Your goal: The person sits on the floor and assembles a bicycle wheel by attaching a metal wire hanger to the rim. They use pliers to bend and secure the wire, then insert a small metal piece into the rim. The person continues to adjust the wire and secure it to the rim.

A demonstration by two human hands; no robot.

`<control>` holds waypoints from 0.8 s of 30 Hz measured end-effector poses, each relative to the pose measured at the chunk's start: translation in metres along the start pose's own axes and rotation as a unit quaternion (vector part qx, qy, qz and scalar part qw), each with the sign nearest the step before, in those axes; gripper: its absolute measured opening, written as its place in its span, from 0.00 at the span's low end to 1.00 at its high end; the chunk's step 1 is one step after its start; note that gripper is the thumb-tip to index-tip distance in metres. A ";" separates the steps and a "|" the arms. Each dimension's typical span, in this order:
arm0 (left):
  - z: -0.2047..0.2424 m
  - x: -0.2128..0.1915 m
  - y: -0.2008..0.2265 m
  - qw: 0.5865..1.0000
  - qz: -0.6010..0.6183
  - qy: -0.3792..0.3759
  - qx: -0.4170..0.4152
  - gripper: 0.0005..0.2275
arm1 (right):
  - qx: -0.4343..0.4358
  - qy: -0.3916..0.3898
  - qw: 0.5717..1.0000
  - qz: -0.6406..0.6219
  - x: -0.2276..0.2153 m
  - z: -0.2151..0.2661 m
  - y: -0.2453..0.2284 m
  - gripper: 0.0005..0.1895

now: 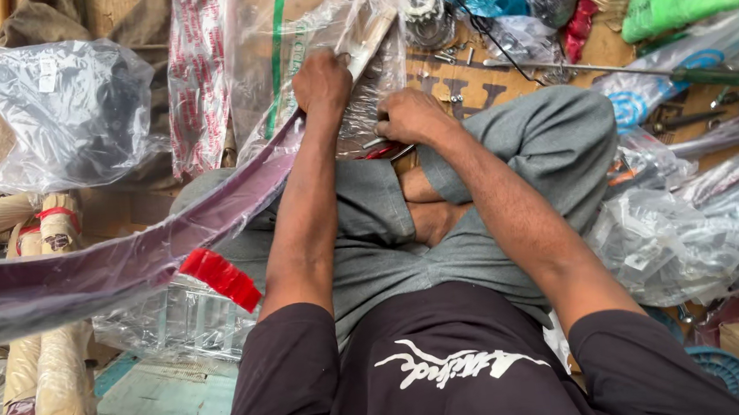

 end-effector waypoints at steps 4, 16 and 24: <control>0.001 0.000 0.000 1.000 -0.006 0.016 0.024 0.12 | -0.021 0.174 0.985 -0.002 -0.015 -0.015 0.017 0.08; 0.008 -0.003 0.001 1.000 -0.004 -0.019 0.002 0.15 | -0.009 0.134 0.980 0.144 -0.025 -0.135 0.073 0.09; 0.011 -0.019 0.011 0.999 0.014 -0.042 0.020 0.13 | 0.028 -0.002 0.988 0.151 -0.032 -0.146 0.069 0.17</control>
Point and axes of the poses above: each hand's wrist, its own z-axis away from the middle knuckle, its own x-axis out of the palm, y = z × x, the point moved 7 cm from there along -z, towards the middle knuckle, and after that the axes turned 10 degrees about -x, right-handed, at the moved point
